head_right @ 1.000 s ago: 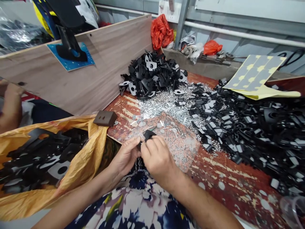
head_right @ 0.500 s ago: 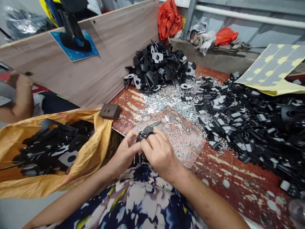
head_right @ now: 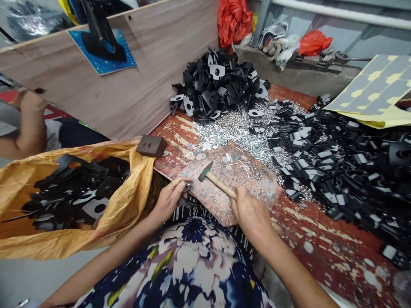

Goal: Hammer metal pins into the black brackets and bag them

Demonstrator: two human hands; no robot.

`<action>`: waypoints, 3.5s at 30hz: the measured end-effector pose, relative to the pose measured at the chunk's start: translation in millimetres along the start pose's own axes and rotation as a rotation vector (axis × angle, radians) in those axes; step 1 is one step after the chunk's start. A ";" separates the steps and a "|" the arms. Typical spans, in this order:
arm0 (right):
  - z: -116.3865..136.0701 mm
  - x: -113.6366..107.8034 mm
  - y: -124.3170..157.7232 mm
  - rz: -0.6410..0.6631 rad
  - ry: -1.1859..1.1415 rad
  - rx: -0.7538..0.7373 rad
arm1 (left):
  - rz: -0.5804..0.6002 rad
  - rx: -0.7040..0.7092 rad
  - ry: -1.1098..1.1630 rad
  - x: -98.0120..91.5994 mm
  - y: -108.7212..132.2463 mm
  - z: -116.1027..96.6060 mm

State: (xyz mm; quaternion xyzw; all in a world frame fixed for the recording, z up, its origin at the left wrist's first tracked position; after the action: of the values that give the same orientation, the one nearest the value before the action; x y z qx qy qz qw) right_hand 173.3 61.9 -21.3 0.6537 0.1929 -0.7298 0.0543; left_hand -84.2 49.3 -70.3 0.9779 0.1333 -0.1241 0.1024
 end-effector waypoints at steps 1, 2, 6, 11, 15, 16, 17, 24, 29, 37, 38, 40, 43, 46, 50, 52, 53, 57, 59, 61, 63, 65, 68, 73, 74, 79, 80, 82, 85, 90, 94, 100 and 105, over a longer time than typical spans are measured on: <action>-1.3 -3.0 2.0 -0.008 -0.026 -0.005 | -0.018 0.040 -0.044 4.1 -2.6 0.4; -1.0 -8.9 4.0 -0.035 -0.068 -0.027 | -0.035 0.080 -0.082 6.6 -4.5 0.0; 5.5 -51.4 12.6 -0.289 -0.275 -0.117 | -0.097 0.146 -0.132 4.9 -6.6 -1.0; 24.8 -63.6 18.1 -0.474 -0.310 -0.160 | -0.143 0.164 -0.140 1.5 -5.1 -1.1; 38.6 -34.4 15.6 -0.281 -0.231 -0.209 | -0.152 0.165 -0.139 2.7 -5.6 -1.6; 36.8 -32.1 15.3 -0.269 -0.237 -0.187 | -0.146 0.162 -0.136 3.0 -5.8 -1.8; 33.8 -31.1 14.8 -0.265 -0.249 -0.160 | -0.138 0.159 -0.132 3.0 -5.8 -2.2; 22.7 -25.4 -0.4 -0.241 -0.168 -0.057 | -0.100 0.126 -0.003 -11.1 -0.3 -16.8; 56.1 -44.6 -11.6 -0.191 -0.511 -0.137 | 0.012 -0.054 0.232 4.9 6.7 -32.4; -22.1 -32.8 -22.2 0.008 -0.954 0.321 | 0.251 -0.242 0.358 42.4 4.1 -28.7; -56.7 -44.8 -22.9 -0.134 -0.975 0.439 | 0.257 -0.249 0.352 41.0 1.6 -27.3; -124.3 -79.6 -20.0 -0.532 -1.037 0.608 | 0.284 -0.271 0.341 40.1 -2.6 -24.4; -179.6 -107.2 -31.5 -0.794 -1.199 0.634 | 0.316 -0.291 0.328 43.8 -9.0 -19.8; -173.6 -90.3 -86.7 -0.527 -0.907 0.503 | 0.339 -0.307 0.312 50.1 -15.4 -13.3; -145.9 -38.5 -187.7 -0.292 -0.515 0.348 | 0.394 -0.330 0.327 54.7 -18.5 -6.1; -142.6 -19.1 -234.1 -0.260 -0.402 0.343 | 0.399 -0.328 0.339 54.3 -18.9 -3.3; -142.9 -11.3 -253.7 -0.237 -0.352 0.345 | 0.394 -0.326 0.344 54.0 -19.0 -2.0; -150.3 7.1 -297.7 -0.133 -0.204 0.363 | 0.367 -0.333 0.358 54.6 -18.3 -0.6; -154.5 10.1 -299.0 -0.100 -0.157 0.362 | 0.349 -0.331 0.359 52.9 -16.5 -4.8; -158.1 8.8 -290.1 -0.093 -0.128 0.347 | 0.369 -0.318 0.345 49.1 -13.8 -11.7; -161.1 2.8 -274.9 -0.119 -0.118 0.323 | 0.410 -0.297 0.310 40.9 -13.1 -17.8; -162.1 -6.6 -255.4 -0.176 -0.132 0.291 | 0.343 -0.248 0.236 22.1 -21.0 -20.1; -156.2 -17.9 -218.7 -0.258 -0.182 0.224 | -0.029 0.018 -0.080 -22.7 -45.2 -29.0; -141.8 -22.6 -146.0 -0.387 -0.533 0.263 | -0.192 0.533 -0.797 -20.7 -72.6 -52.7; -140.7 -21.7 -130.7 -0.400 -0.642 0.312 | -0.164 0.571 -0.873 -13.6 -79.7 -51.5; -128.4 -9.9 -56.4 -0.314 -0.950 0.475 | -0.046 0.624 -1.012 12.3 -121.8 -37.4; -125.8 -6.0 -43.5 -0.288 -0.990 0.495 | -0.043 0.618 -0.990 16.9 -130.2 -36.6; -122.9 1.9 -22.2 -0.270 -1.051 0.548 | -0.075 0.606 -0.899 27.2 -146.5 -41.0; -116.3 6.1 -6.8 -0.299 -1.086 0.595 | -0.154 0.596 -0.768 42.5 -170.7 -59.3; -79.5 -21.1 -12.4 -0.364 -1.001 0.429 | -0.375 0.479 -0.656 25.5 -204.1 -91.9; -59.8 -38.9 -20.8 -0.433 -0.999 0.286 | -0.408 0.339 -0.590 3.2 -220.4 -97.6; -53.9 -44.1 -24.8 -0.503 -1.056 0.186 | -0.189 0.430 -0.356 22.7 -146.5 -115.9; -21.5 -50.1 -30.3 -0.411 -1.132 -0.098 | 0.484 -0.226 0.293 70.4 -37.4 -87.9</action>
State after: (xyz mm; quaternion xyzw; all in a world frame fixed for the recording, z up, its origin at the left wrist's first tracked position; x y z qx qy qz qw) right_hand 190.2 88.6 32.4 0.1098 0.2898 -0.9501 0.0362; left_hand -10.3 121.7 -12.2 0.9712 -0.0775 0.0618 0.2166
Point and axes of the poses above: each hand's wrist, its own y-axis away from the middle knuckle, its own x-axis out of the palm, z = x × y, the point moved 7 cm from there along -y, towards the middle knuckle, and after that the axes turned 12 degrees about -z, right-handed, at the moved point
